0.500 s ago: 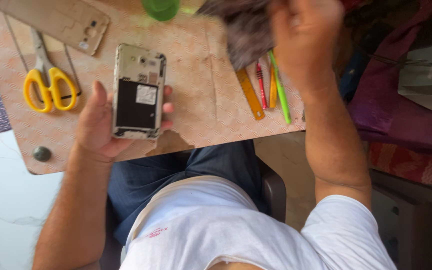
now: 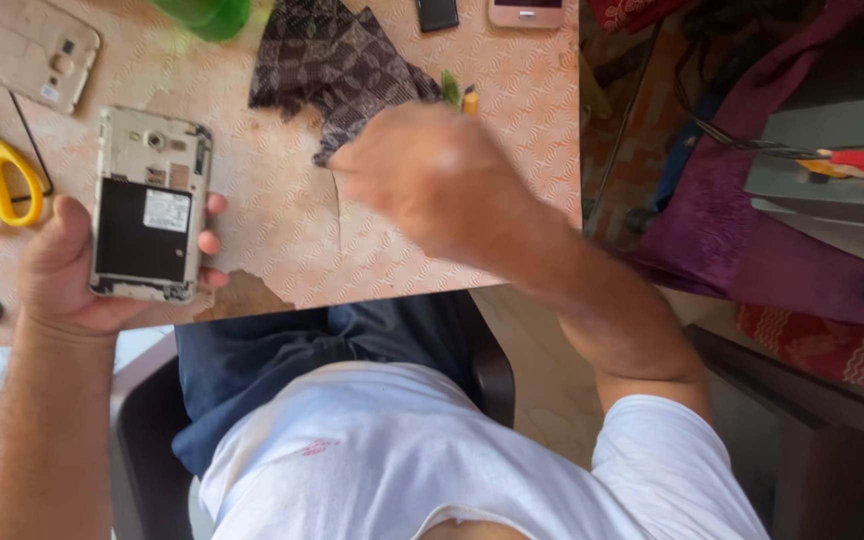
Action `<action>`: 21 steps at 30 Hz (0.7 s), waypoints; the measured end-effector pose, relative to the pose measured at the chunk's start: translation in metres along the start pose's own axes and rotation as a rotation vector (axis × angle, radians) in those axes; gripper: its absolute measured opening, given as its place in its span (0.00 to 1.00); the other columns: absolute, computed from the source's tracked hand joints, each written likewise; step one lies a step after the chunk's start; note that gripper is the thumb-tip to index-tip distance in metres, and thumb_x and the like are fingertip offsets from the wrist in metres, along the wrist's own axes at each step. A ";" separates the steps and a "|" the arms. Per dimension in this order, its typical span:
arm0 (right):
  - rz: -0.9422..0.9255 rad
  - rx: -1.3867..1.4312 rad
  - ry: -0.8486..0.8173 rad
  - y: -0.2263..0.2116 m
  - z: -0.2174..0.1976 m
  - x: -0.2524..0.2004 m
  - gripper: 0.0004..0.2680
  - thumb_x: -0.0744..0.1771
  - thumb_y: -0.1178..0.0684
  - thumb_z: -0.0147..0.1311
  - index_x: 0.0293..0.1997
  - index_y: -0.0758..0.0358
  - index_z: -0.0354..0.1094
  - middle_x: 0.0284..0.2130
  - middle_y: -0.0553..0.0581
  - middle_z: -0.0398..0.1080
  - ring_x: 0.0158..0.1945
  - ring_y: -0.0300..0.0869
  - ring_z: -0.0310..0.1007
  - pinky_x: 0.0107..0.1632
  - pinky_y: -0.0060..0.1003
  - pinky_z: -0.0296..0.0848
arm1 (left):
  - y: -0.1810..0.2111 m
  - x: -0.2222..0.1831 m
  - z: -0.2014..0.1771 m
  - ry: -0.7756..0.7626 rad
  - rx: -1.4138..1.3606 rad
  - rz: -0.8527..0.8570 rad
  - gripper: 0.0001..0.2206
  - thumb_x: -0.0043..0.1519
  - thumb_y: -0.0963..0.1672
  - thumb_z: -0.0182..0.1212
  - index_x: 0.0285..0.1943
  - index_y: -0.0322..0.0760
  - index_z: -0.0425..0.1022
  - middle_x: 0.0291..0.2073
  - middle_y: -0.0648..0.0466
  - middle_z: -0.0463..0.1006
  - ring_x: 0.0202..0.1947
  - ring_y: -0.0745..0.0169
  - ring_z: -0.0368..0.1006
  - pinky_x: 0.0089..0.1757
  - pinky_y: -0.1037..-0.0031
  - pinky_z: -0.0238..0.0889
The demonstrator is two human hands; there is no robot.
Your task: The person removes the back cover and internal components of a mobile phone by hand, then places a red battery into the phone casing and secures the assembly by pressing the parts together.
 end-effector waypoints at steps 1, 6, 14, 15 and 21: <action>-0.026 0.002 -0.042 -0.010 0.012 0.003 0.04 0.67 0.57 0.61 0.44 0.65 0.74 0.36 0.57 0.74 0.41 0.49 0.76 0.45 0.45 0.76 | -0.001 -0.003 -0.001 0.002 -0.009 0.005 0.43 0.67 0.55 0.65 0.78 0.21 0.48 0.67 0.25 0.61 0.60 0.30 0.70 0.56 0.35 0.64; -0.029 0.097 -0.147 -0.051 0.044 0.021 0.05 0.65 0.56 0.59 0.42 0.63 0.72 0.32 0.56 0.72 0.39 0.48 0.75 0.41 0.46 0.73 | 0.002 -0.004 0.000 -0.015 -0.040 0.048 0.39 0.69 0.54 0.64 0.78 0.22 0.49 0.67 0.28 0.61 0.62 0.30 0.70 0.56 0.36 0.65; -0.067 -0.043 -0.092 -0.089 0.095 0.031 0.04 0.67 0.59 0.60 0.43 0.64 0.71 0.37 0.57 0.74 0.40 0.48 0.75 0.42 0.42 0.75 | 0.006 -0.001 0.017 -0.078 0.048 0.106 0.39 0.66 0.53 0.66 0.80 0.29 0.53 0.68 0.35 0.67 0.60 0.43 0.73 0.58 0.46 0.67; 0.119 0.082 -0.045 -0.070 0.102 0.032 0.04 0.67 0.60 0.60 0.44 0.65 0.72 0.36 0.56 0.74 0.36 0.44 0.74 0.39 0.39 0.73 | 0.006 0.000 0.016 -0.081 0.045 0.115 0.40 0.66 0.54 0.66 0.81 0.30 0.54 0.68 0.37 0.68 0.60 0.44 0.74 0.58 0.48 0.68; 0.754 0.445 0.245 -0.005 0.143 -0.011 0.02 0.70 0.62 0.57 0.44 0.67 0.73 0.29 0.49 0.72 0.32 0.31 0.69 0.36 0.28 0.69 | 0.002 -0.014 0.010 -0.043 -0.057 0.221 0.38 0.70 0.60 0.50 0.78 0.28 0.59 0.65 0.42 0.72 0.52 0.49 0.77 0.52 0.60 0.74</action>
Point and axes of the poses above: each hand's wrist, its own x-axis towards the middle knuckle, its own z-axis out of the palm, y = z × x, the point moved 10 cm from there along x, towards the middle knuckle
